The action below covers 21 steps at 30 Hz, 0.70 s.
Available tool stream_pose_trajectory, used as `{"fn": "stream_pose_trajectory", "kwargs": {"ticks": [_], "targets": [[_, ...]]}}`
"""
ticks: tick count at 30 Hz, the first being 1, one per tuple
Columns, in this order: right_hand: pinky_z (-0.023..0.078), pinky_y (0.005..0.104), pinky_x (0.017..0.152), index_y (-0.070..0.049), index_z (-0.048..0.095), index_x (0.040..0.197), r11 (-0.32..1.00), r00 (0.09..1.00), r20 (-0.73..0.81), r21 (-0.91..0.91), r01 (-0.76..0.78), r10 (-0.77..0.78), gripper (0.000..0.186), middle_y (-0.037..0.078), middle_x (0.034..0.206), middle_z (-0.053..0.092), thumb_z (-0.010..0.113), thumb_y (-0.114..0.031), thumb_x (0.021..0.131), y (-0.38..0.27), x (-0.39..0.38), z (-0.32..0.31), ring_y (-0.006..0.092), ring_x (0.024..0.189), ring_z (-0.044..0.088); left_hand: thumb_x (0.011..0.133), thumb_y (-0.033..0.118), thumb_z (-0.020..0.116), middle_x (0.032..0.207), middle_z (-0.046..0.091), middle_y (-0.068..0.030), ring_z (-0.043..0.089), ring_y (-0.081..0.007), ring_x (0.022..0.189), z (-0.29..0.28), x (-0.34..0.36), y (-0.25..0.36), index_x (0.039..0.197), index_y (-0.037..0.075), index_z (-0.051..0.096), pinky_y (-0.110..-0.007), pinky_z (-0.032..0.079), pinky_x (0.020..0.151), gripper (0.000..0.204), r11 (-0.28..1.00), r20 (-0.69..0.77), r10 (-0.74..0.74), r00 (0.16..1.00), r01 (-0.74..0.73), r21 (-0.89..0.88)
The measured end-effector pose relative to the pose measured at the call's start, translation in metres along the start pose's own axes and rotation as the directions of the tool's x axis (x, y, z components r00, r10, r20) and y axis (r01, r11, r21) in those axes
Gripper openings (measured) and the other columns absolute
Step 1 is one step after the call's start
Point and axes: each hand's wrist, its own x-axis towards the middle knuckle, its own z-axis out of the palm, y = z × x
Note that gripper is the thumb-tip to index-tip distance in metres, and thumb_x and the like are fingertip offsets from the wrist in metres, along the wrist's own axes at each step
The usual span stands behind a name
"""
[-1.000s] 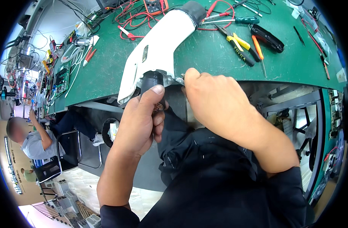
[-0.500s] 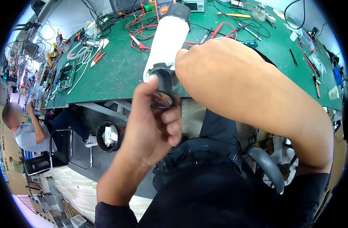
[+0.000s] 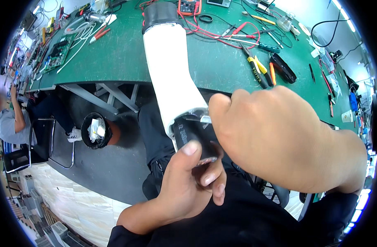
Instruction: The person uses a utility knife and pliers to remove plastic housing and tape from an electronic component on a workbench.
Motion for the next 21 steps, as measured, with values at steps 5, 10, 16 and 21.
{"fn": "stream_pose_trajectory", "kwargs": {"ticks": [5,10,16,21], "targets": [[0.046,0.0296,0.044,0.001,0.050,0.079,0.990,0.985,0.120,0.087,0.110,-0.120,0.021,0.011,0.066,0.056,0.067,-0.009,0.073,-0.009,0.008,0.010,0.0201,0.055,0.062,0.092,0.046,0.050,0.070,0.051,-0.0062,0.058,-0.0240,0.066,-0.026,-0.016,-0.009,0.104,0.002,0.053,-0.037,0.051,0.059,0.046,1.000,-0.052,0.001,0.999,-0.002,-0.023],[0.050,0.0284,0.045,0.001,0.049,0.079,0.986,0.995,-0.092,0.154,0.063,-0.049,0.022,0.010,0.066,0.056,0.067,-0.010,0.071,-0.033,0.012,0.057,0.0196,0.057,0.063,0.094,0.030,0.047,0.077,0.054,-0.0062,0.060,-0.0204,0.072,-0.047,-0.007,-0.021,0.101,0.001,0.055,-0.036,0.054,0.064,0.031,0.993,-0.131,0.087,0.988,-0.096,-0.069],[0.052,0.0294,0.047,0.000,0.050,0.079,0.970,0.977,-0.207,0.222,0.097,-0.050,0.021,0.013,0.070,0.059,0.066,-0.012,0.073,-0.042,0.033,0.071,0.0227,0.059,0.065,0.094,0.028,0.047,0.073,0.052,-0.0049,0.060,-0.0190,0.068,-0.059,-0.011,-0.011,0.092,0.001,0.054,-0.036,0.055,0.063,0.028,0.971,-0.259,0.217,0.941,-0.180,0.157],[0.050,0.0295,0.043,-0.001,0.049,0.076,0.958,0.978,-0.201,0.265,0.112,-0.059,0.018,0.011,0.066,0.057,0.064,-0.011,0.074,-0.036,0.030,0.058,0.0209,0.057,0.065,0.091,0.025,0.051,0.071,0.051,-0.0054,0.060,-0.0204,0.064,-0.053,-0.026,-0.001,0.101,-0.003,0.053,-0.036,0.055,0.062,0.029,0.964,-0.257,0.203,0.945,-0.147,0.220]]}}
